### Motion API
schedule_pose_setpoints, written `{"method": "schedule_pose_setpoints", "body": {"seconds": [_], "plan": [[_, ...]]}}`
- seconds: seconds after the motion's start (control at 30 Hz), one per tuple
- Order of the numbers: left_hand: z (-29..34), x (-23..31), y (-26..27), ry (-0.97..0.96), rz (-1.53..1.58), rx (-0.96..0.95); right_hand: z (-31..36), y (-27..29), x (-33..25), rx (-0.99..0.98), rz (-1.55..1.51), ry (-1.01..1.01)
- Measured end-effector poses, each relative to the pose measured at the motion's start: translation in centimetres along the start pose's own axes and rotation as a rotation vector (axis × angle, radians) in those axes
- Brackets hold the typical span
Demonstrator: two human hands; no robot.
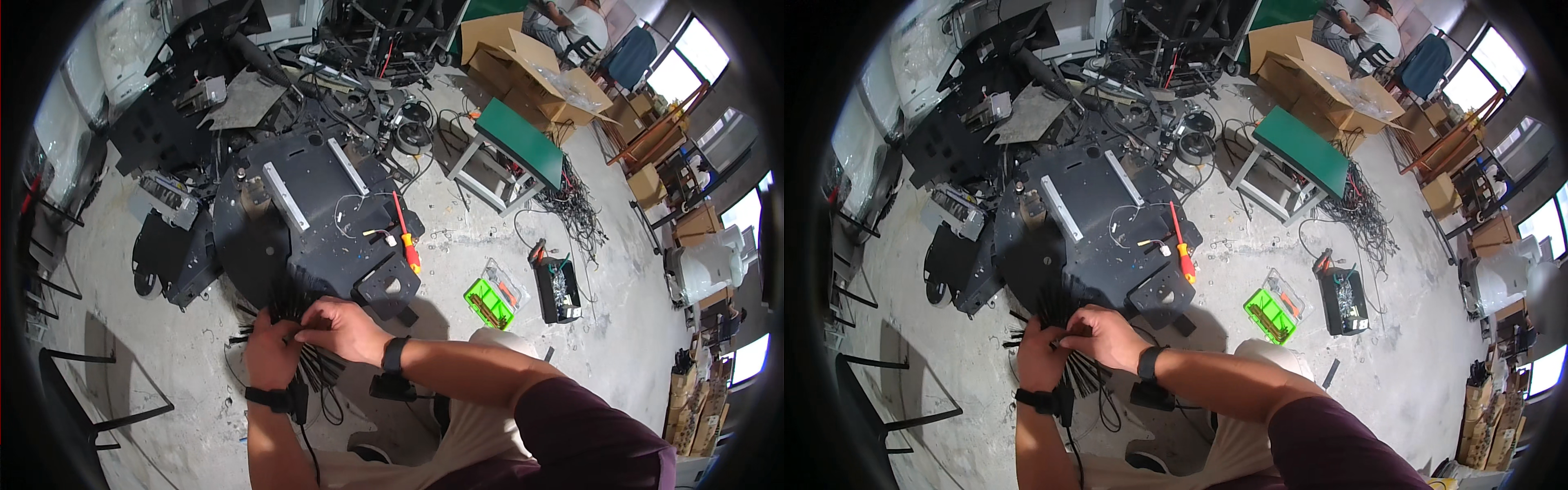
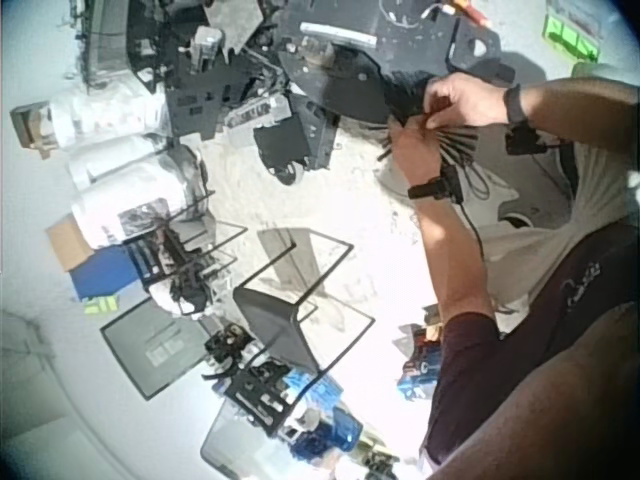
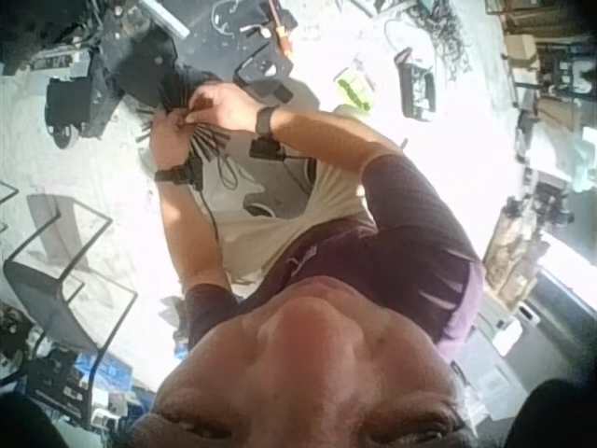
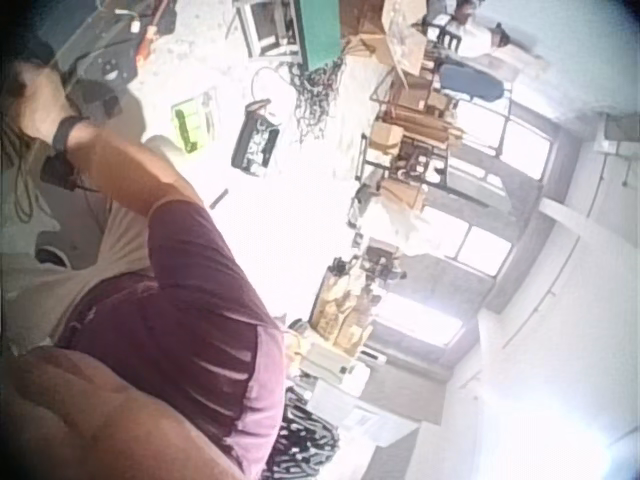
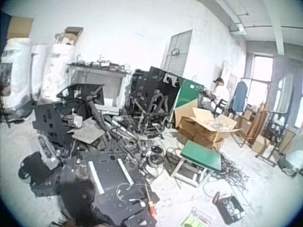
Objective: The recorder is assembling or repairing a large circular brush assembly, connecting internal wires and using a screwdriver to secure components.
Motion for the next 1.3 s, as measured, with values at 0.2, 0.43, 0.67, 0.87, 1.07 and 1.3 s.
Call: {"method": "schedule_pose_setpoints", "body": {"seconds": [0.2,0.43,0.67,0.87,1.07,1.3], "plan": [[-0.1,1.1,0.0,-0.035,0.112,0.060,-0.4,0.2,1.3,0.078,-0.124,-0.077],[-0.1,0.0,0.1,-0.045,0.106,0.024,-0.2,0.2,-0.7,-0.014,0.186,0.296],[-0.2,0.2,0.0,-0.075,0.111,0.025,0.3,0.0,-0.6,0.096,0.176,0.235],[-0.1,0.8,0.2,-0.033,0.046,0.052,0.5,-0.1,-0.4,0.077,0.239,0.292],[0.0,0.0,-0.6,-0.010,-0.075,0.085,0.5,-0.3,-1.7,0.056,0.321,0.384],[-0.1,0.9,-0.7,-0.069,-0.151,0.136,0.3,0.1,-0.9,0.067,0.341,0.320]]}}
Point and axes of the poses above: each hand's wrist, its own z-axis away from the middle knuckle, its own y-axis out of the back of the hand, x = y × z, the point moved 3 cm from there along -z, towards the middle knuckle
